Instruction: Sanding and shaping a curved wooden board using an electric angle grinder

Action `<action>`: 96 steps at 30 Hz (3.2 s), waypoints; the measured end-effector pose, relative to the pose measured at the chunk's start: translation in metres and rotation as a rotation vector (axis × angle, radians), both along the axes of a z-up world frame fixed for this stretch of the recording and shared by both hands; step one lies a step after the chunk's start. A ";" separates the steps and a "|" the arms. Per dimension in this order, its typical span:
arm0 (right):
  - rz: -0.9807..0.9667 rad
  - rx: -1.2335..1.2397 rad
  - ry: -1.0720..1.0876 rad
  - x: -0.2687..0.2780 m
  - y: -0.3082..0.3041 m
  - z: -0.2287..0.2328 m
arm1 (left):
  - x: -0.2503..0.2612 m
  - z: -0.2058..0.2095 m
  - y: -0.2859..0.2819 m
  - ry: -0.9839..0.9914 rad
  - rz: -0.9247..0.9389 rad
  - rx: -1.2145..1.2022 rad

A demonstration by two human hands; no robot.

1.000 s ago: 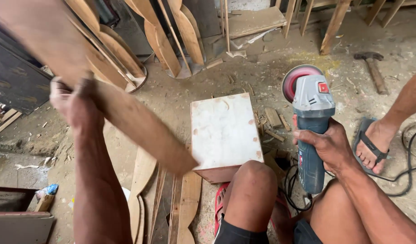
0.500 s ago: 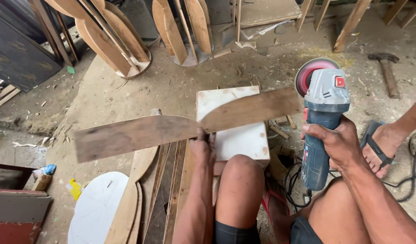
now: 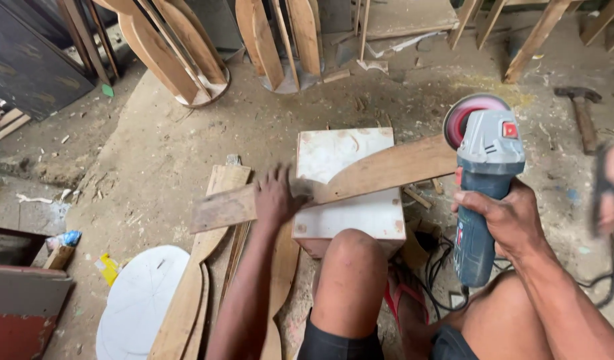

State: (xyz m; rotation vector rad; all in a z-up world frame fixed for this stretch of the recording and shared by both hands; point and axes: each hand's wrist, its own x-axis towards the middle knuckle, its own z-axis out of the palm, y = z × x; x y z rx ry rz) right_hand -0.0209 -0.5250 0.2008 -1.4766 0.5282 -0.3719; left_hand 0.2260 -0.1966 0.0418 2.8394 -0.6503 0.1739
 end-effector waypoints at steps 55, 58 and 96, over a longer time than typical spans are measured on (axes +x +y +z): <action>0.071 -0.066 0.228 0.078 0.044 -0.005 | 0.007 0.025 -0.035 0.077 -0.128 0.347; 0.161 -0.092 0.247 0.081 0.062 0.001 | 0.001 0.026 -0.034 0.045 -0.154 0.311; 0.478 -0.825 0.720 0.127 0.120 0.020 | -0.016 0.022 -0.075 -0.229 -0.064 0.319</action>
